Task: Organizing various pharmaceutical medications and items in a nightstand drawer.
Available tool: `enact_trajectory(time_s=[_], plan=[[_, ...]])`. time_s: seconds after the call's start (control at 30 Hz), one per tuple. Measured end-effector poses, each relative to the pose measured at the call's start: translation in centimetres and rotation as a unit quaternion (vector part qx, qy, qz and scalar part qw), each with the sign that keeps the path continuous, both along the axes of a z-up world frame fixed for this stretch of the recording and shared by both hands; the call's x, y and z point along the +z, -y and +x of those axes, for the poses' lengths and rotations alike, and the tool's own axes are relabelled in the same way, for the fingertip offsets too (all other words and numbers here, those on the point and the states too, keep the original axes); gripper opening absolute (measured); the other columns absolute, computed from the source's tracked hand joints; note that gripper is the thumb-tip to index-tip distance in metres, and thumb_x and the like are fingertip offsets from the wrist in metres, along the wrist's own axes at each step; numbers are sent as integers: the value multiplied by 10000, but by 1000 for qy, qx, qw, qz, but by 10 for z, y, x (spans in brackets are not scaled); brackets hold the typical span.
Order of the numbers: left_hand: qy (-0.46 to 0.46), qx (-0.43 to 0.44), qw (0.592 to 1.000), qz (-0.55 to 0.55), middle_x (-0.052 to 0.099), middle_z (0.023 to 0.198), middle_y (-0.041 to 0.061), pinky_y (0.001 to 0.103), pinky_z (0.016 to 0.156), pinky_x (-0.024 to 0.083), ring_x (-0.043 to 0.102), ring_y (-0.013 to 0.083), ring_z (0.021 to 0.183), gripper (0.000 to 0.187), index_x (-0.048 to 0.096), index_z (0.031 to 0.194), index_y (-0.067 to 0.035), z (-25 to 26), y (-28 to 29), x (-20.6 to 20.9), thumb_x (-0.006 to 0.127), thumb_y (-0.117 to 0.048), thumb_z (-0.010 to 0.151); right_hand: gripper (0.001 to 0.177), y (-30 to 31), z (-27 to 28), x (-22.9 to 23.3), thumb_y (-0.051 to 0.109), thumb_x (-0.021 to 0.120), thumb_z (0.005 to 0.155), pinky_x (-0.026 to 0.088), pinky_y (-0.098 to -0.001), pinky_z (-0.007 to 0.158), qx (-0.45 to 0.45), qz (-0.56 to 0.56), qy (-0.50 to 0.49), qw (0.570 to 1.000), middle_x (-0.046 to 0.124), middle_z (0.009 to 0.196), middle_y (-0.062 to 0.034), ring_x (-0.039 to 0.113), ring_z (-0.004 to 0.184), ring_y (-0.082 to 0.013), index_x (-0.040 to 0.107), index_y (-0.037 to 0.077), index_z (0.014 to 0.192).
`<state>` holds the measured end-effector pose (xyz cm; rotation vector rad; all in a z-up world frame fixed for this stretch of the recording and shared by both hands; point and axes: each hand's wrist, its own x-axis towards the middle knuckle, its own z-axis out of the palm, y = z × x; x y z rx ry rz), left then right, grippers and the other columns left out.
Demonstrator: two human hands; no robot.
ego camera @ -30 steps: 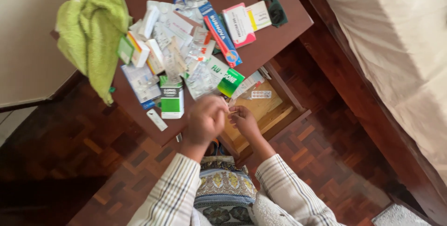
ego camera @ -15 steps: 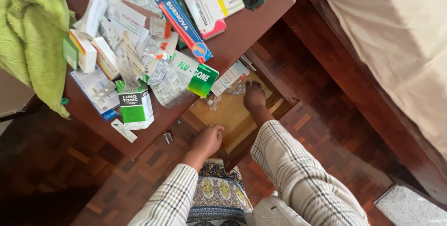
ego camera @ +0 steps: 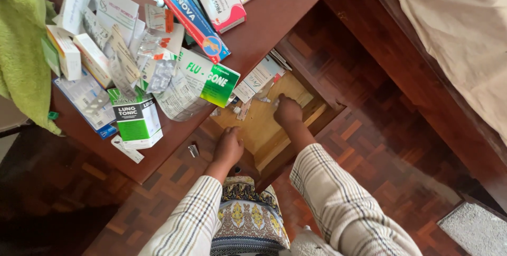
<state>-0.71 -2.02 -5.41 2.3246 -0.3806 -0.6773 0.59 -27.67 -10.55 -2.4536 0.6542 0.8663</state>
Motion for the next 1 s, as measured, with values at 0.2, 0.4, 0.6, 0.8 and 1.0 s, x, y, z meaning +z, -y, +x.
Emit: enact_trajectory(time_s=[0.2, 0.4, 0.6, 0.8, 1.0], plan=[[-82, 195, 977, -1, 725, 981, 182, 448, 894, 531, 688, 365, 977, 375, 679, 1109, -27, 7, 7, -112, 716, -168, 763, 399, -37, 18, 42, 227, 725, 800, 555, -474, 837, -75, 34, 102, 991, 733, 1042, -162, 698, 991, -373, 624, 112, 1169], [-62, 241, 950, 188, 690, 1042, 250, 528, 784, 531, 663, 443, 930, 436, 689, 1044, -4, 58, 29, -97, 793, -311, 753, 501, -49, 15, -3, 339, 760, 751, 559, -476, 777, -135, 2, 171, 976, 704, 1065, -162, 698, 942, -366, 619, 94, 1165], [-6, 313, 941, 132, 719, 1081, 267, 517, 871, 550, 679, 440, 1012, 347, 708, 1087, -5, 63, 34, -115, 716, -212, 808, 380, -52, 1, -25, 274, 695, 799, 561, -472, 811, -86, 31, 92, 992, 706, 1119, -153, 698, 978, -357, 693, 121, 1147], [2, 347, 938, -4, 733, 1224, 230, 448, 979, 546, 712, 355, 1152, 517, 605, 1283, 39, 63, 33, -113, 682, -233, 850, 344, -72, -15, -27, 352, 600, 924, 537, -494, 898, -80, 83, 6, 993, 728, 1099, -206, 691, 1036, -385, 689, 95, 1135], [5, 297, 940, 167, 566, 1322, 364, 514, 962, 467, 570, 498, 1169, 973, 450, 1352, 119, 56, 21, -110, 934, -235, 585, 414, -104, -3, -7, 391, 570, 941, 555, -519, 847, -161, 87, -42, 982, 735, 1058, -226, 711, 990, -403, 605, 65, 1194]])
